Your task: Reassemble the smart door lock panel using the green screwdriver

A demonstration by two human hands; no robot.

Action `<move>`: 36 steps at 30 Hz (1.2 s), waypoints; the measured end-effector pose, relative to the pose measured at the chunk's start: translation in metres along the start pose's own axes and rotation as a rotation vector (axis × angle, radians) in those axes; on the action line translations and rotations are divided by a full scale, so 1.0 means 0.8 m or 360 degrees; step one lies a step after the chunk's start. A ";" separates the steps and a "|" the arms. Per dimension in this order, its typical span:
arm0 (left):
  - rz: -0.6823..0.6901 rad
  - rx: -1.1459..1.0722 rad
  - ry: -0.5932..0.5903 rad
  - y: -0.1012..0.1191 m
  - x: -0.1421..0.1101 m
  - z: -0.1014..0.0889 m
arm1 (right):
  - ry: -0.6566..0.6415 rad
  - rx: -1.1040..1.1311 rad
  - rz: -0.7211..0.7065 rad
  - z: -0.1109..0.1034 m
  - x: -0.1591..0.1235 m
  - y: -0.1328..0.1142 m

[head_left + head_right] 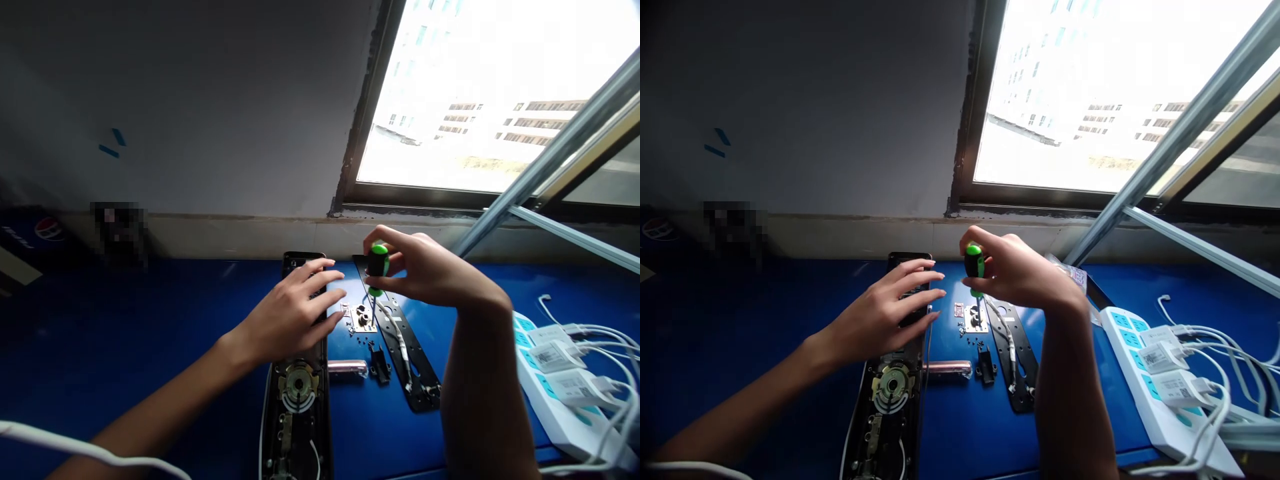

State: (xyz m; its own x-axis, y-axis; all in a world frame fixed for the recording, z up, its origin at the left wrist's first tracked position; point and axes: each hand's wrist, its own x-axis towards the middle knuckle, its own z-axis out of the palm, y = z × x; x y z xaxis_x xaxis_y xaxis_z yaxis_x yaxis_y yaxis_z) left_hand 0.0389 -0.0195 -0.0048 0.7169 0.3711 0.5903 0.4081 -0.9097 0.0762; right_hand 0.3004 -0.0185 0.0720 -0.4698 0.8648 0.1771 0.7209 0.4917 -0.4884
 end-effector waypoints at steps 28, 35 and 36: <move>0.0150 0.0008 -0.0146 -0.006 -0.002 0.020 | -0.0080 0.0085 -0.0054 0.031 0.036 0.013; 0.0004 -0.0177 -0.0018 -0.020 -0.005 -0.008 | 0.0158 0.0346 -0.0112 0.021 0.028 0.002; -0.0041 -0.0206 -0.0017 -0.023 -0.008 -0.015 | 0.0221 0.0410 -0.0133 0.020 0.027 -0.001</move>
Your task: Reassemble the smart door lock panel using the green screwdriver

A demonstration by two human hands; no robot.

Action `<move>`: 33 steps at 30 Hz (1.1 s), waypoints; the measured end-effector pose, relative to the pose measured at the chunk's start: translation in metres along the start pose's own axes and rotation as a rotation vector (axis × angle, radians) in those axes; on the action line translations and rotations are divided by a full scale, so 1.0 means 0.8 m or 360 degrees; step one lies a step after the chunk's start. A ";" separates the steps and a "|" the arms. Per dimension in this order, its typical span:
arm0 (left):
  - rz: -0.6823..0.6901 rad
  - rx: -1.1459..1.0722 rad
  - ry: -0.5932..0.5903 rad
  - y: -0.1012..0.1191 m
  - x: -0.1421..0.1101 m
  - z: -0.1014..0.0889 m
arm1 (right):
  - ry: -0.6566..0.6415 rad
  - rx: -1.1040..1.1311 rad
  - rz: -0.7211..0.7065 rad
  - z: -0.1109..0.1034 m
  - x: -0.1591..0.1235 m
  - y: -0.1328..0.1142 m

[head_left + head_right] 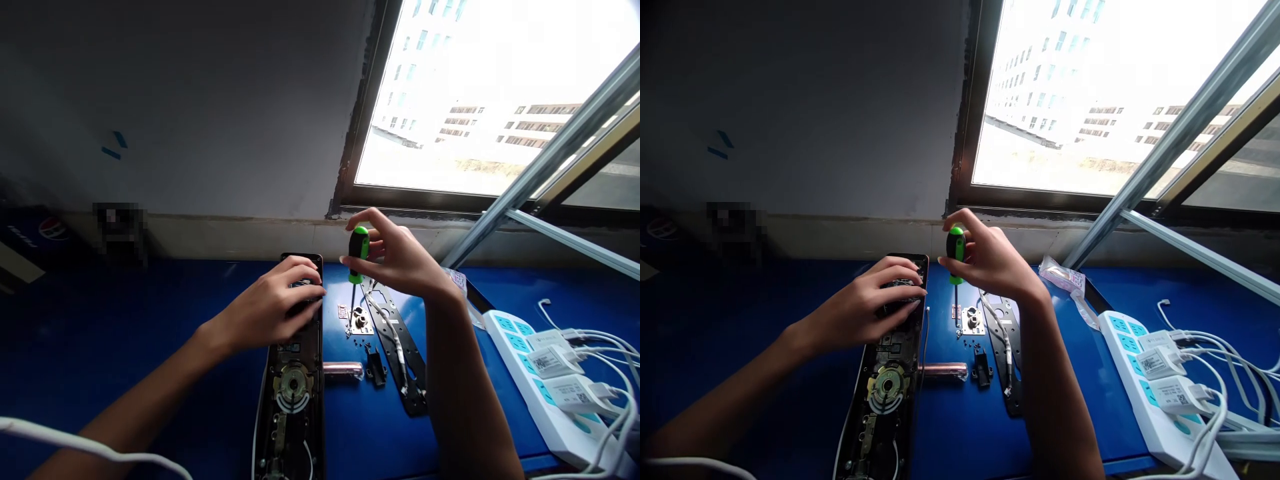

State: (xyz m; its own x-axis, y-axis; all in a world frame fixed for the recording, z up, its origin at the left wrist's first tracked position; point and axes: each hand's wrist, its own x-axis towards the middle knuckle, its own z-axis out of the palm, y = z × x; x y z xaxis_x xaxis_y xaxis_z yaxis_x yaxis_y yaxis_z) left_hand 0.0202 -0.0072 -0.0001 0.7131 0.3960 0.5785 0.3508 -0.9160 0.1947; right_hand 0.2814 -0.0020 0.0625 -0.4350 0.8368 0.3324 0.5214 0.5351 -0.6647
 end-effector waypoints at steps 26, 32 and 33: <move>-0.0350 -0.0363 -0.0056 -0.030 -0.030 -0.034 | 0.1003 0.0215 -0.0302 0.052 0.016 -0.039; -0.0458 -0.0383 -0.0115 -0.027 -0.029 -0.032 | 0.0908 0.0226 -0.0427 0.051 0.018 -0.034; -0.0470 -0.0374 -0.0116 -0.027 -0.029 -0.032 | 0.0897 0.0221 -0.0442 0.052 0.019 -0.034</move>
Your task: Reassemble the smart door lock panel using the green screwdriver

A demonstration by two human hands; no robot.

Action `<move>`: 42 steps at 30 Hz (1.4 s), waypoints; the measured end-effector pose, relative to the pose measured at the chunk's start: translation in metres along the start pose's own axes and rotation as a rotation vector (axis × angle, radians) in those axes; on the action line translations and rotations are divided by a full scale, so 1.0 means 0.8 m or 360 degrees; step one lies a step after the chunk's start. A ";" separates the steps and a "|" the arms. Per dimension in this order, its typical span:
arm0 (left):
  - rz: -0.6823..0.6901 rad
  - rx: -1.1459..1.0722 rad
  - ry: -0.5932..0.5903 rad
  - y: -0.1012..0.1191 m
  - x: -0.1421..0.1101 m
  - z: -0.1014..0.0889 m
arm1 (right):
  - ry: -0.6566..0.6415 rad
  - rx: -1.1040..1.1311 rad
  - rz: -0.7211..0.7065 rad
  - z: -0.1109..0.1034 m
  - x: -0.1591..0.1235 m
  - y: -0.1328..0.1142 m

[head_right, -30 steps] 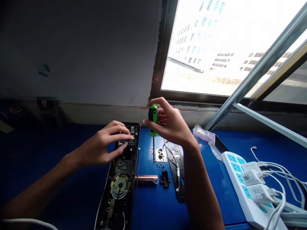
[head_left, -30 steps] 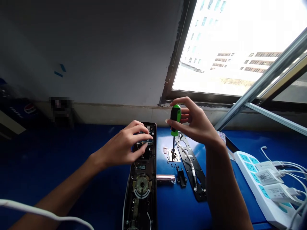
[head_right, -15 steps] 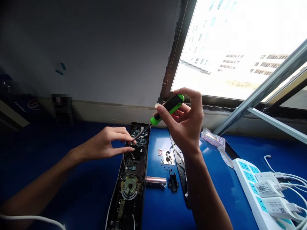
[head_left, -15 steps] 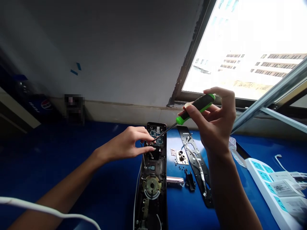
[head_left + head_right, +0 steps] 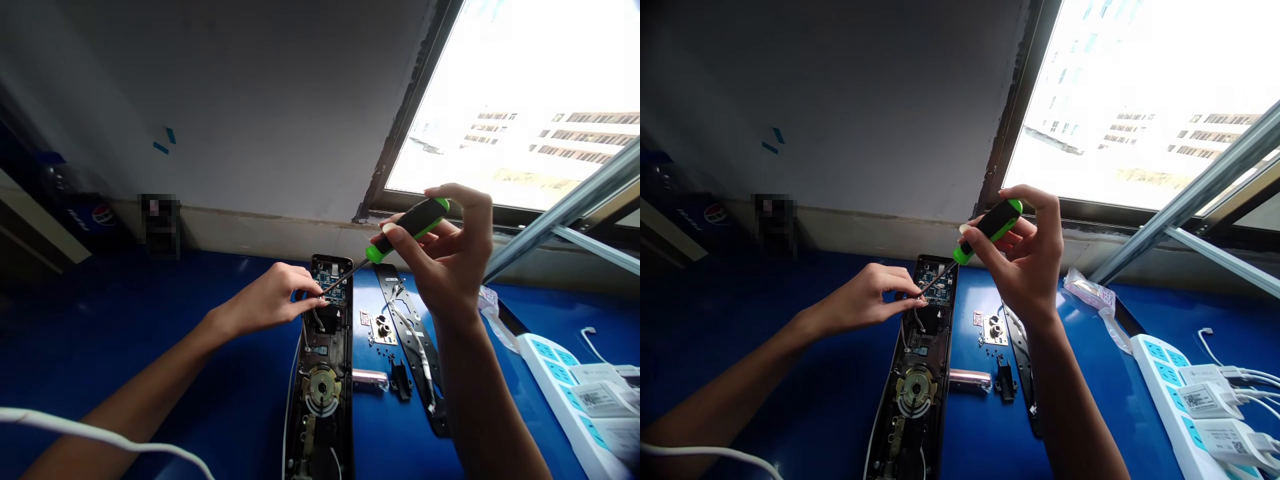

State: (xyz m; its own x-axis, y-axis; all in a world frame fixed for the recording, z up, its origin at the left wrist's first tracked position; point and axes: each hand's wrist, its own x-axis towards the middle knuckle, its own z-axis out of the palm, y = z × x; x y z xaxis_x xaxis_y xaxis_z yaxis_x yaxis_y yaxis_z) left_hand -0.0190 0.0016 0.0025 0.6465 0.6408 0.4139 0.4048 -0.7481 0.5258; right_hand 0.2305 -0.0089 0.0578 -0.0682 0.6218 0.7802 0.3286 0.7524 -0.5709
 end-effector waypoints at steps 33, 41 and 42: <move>0.0241 0.0377 0.0023 0.009 0.002 0.000 | 0.0112 -0.0173 -0.0175 0.018 -0.013 -0.026; 0.0346 0.0354 0.0132 0.001 0.003 0.006 | 0.0457 -0.0279 -0.0038 0.021 -0.013 -0.025; 0.0347 0.0361 0.0131 0.000 0.003 0.006 | 0.0473 -0.0269 -0.0038 0.021 -0.012 -0.024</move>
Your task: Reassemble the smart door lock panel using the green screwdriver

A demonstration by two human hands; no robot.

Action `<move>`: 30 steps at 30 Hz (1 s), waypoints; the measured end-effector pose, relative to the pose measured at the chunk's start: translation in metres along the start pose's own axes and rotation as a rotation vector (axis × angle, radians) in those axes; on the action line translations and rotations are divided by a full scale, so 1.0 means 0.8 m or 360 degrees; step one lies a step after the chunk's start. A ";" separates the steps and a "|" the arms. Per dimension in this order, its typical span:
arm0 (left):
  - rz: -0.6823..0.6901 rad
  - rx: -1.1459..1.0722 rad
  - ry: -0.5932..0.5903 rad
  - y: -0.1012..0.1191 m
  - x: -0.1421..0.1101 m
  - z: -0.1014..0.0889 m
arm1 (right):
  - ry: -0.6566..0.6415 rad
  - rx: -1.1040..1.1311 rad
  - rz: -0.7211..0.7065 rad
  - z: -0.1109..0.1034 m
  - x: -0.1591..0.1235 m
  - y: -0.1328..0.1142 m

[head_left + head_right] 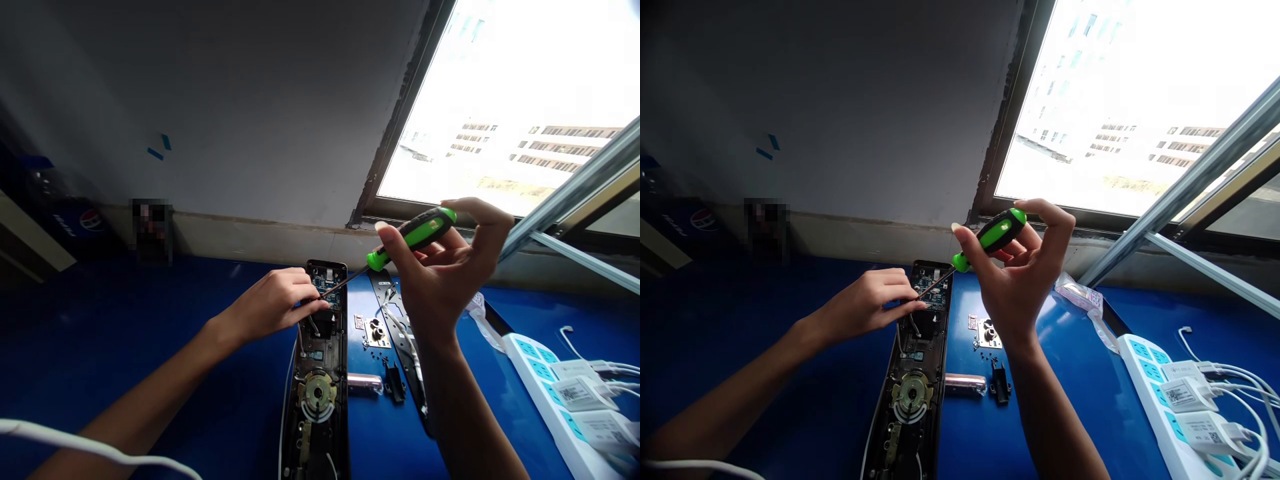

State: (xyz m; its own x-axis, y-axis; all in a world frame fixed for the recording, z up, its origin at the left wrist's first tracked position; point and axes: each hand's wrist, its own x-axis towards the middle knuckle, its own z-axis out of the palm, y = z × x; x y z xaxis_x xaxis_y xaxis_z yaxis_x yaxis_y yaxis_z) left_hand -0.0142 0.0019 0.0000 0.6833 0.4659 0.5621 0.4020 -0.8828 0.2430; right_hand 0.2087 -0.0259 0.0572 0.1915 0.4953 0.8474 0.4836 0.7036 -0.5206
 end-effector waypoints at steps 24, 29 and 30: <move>-0.0399 -0.0641 0.0357 0.002 0.004 0.012 | 0.0325 0.0106 -0.0274 0.007 0.013 0.022; -0.0563 -0.0684 0.0308 0.003 0.005 0.015 | 0.0312 0.0198 -0.0305 0.008 0.014 0.025; -0.0571 -0.0700 0.0291 0.002 0.005 0.015 | 0.0288 0.0232 -0.0313 0.007 0.014 0.026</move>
State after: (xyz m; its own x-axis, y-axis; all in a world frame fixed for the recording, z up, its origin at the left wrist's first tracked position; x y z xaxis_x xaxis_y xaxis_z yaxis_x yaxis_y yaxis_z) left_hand -0.0035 0.0026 -0.0071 0.4196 0.7564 0.5018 0.2715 -0.6321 0.7258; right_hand 0.2161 -0.0026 0.0551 0.2615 0.2525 0.9316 0.4016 0.8492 -0.3429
